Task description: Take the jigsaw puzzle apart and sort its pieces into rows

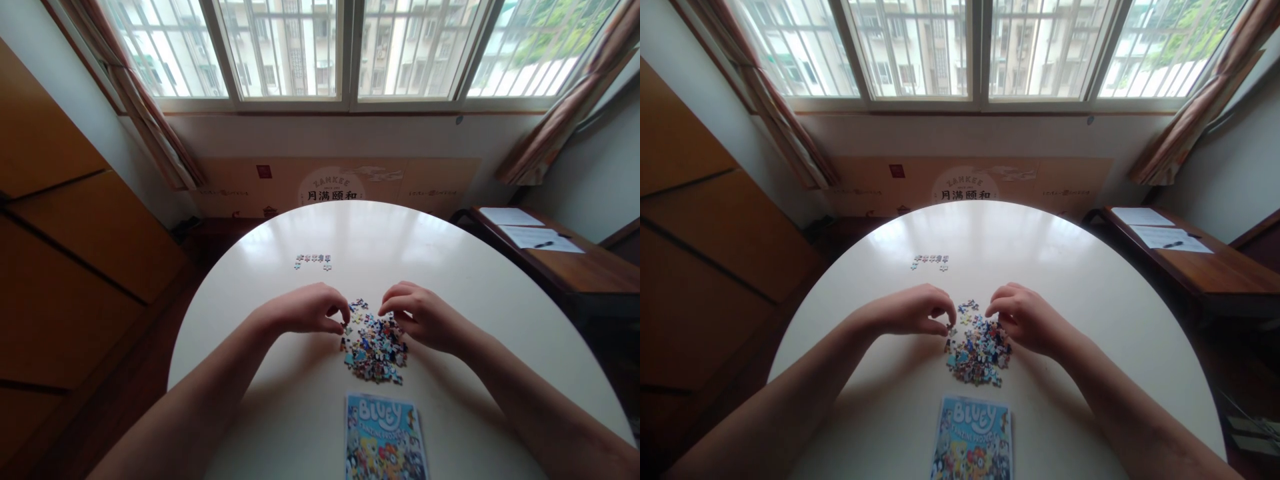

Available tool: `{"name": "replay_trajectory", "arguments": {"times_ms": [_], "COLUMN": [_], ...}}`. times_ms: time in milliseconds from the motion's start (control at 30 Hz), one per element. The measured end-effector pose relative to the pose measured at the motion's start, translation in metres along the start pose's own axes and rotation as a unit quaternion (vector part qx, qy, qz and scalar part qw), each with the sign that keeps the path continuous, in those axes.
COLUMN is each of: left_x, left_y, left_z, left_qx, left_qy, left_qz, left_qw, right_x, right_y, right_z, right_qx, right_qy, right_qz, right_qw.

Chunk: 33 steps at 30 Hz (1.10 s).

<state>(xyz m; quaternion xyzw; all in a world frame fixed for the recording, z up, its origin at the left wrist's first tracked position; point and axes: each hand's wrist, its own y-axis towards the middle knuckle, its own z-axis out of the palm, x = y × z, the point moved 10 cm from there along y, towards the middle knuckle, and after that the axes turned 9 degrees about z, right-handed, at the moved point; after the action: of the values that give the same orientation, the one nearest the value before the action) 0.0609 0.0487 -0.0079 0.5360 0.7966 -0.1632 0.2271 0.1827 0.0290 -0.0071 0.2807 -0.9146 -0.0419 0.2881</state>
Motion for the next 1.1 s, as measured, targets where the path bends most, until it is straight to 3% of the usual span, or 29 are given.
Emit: {"name": "replay_trajectory", "arguments": {"times_ms": [467,600,800,933,1100], "left_x": [0.022,0.012,-0.012,-0.015,-0.012], "left_y": [-0.008,-0.01,-0.001,0.002,0.001], "left_z": [-0.011,-0.015,0.01,0.019,0.012], "left_qx": [-0.037,-0.029,0.044,0.055,0.043], "left_qy": [0.044,0.061,0.016,0.015,0.03], "left_qz": [-0.042,-0.041,-0.007,0.004,-0.009], "left_qw": [0.997,0.997,0.999,0.998,0.999], "right_x": [-0.003,-0.004,0.0,0.002,0.001], "right_y": [-0.002,-0.002,-0.001,-0.002,-0.002], "right_z": [0.0,0.0,-0.001,-0.002,-0.002], "right_qx": [-0.006,-0.004,0.001,0.001,0.004], "right_qy": [0.005,0.008,0.02,0.022,0.014], "right_qz": [-0.002,0.005,0.005,0.001,0.002], "right_qw": [1.0,1.0,1.0,1.0,1.0]}}
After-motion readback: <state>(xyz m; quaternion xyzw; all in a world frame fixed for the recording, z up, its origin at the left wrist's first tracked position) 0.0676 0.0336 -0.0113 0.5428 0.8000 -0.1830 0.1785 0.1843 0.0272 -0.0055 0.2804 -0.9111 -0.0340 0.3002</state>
